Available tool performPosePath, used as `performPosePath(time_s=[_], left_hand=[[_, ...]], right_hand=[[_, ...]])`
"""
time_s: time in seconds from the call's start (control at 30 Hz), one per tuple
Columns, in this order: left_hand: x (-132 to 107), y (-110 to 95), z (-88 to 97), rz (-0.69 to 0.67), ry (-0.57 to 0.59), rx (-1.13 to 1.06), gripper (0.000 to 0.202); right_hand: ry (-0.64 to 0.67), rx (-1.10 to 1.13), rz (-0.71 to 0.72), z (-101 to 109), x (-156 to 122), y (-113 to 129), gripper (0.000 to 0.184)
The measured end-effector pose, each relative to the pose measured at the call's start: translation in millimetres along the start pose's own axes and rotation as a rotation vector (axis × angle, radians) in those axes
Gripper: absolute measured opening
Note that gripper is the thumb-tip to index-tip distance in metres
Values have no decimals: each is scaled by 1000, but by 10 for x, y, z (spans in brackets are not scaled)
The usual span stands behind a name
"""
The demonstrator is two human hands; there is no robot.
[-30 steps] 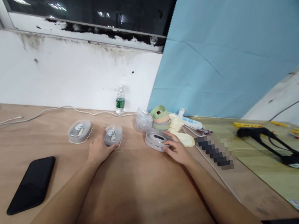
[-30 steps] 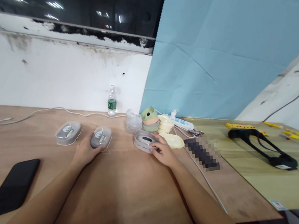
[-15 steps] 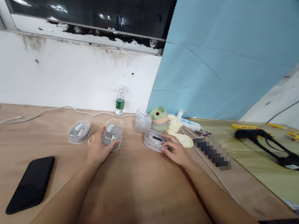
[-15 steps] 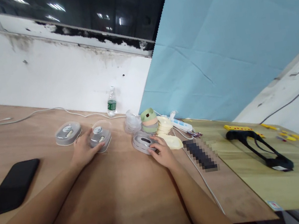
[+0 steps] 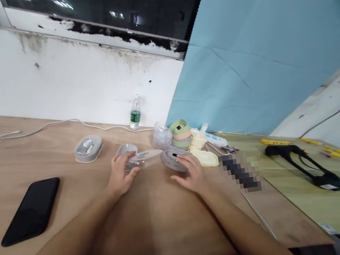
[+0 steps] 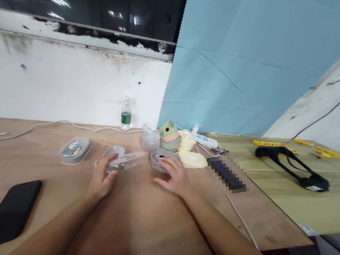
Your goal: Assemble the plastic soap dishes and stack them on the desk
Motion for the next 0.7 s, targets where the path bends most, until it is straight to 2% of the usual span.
performPosePath(time_s=[0.03,0.1,0.17,0.23,0.3,0.37,0.47,0.53,0.63,0.7], left_hand=[[-22,-64,-62,-16,38,-59,53],[-53,-130,-143,19,54,-222,47],[-64,-127,-230,106,83,-379,47],[-66,-62,-285,226,84,-474,48],[-65,12,-291,323,57,-517,47],[-63,42,-281,358,46,-550,48],[-50,-17,-223,269,49,-566,39],[-32,-88,-122,137,15,-454,36],[8,-172,26,-63,-65,-119,38],[47,-137,93,-106,-126,74,36]], right_hand=[[16,1,44,-80,7,114,58],[-45,14,133,-144,26,310,67],[-99,12,200,-154,50,432,76],[-93,3,249,-153,78,492,78],[-36,6,276,-162,97,511,68],[32,17,290,-177,98,512,48],[48,26,293,-145,90,489,20],[-8,17,252,-70,117,426,13],[-117,13,56,74,265,201,13],[-177,22,-116,150,423,-2,19]])
Point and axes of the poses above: each hand's wrist, its own x-axis towards the middle knuckle, its own z-axis out of the back of the hand, y = z × x, the point moved 8 cm from there along x, towards the middle knuckle, and after that the axes turned 8 degrees about x, right-handed, at the moved point
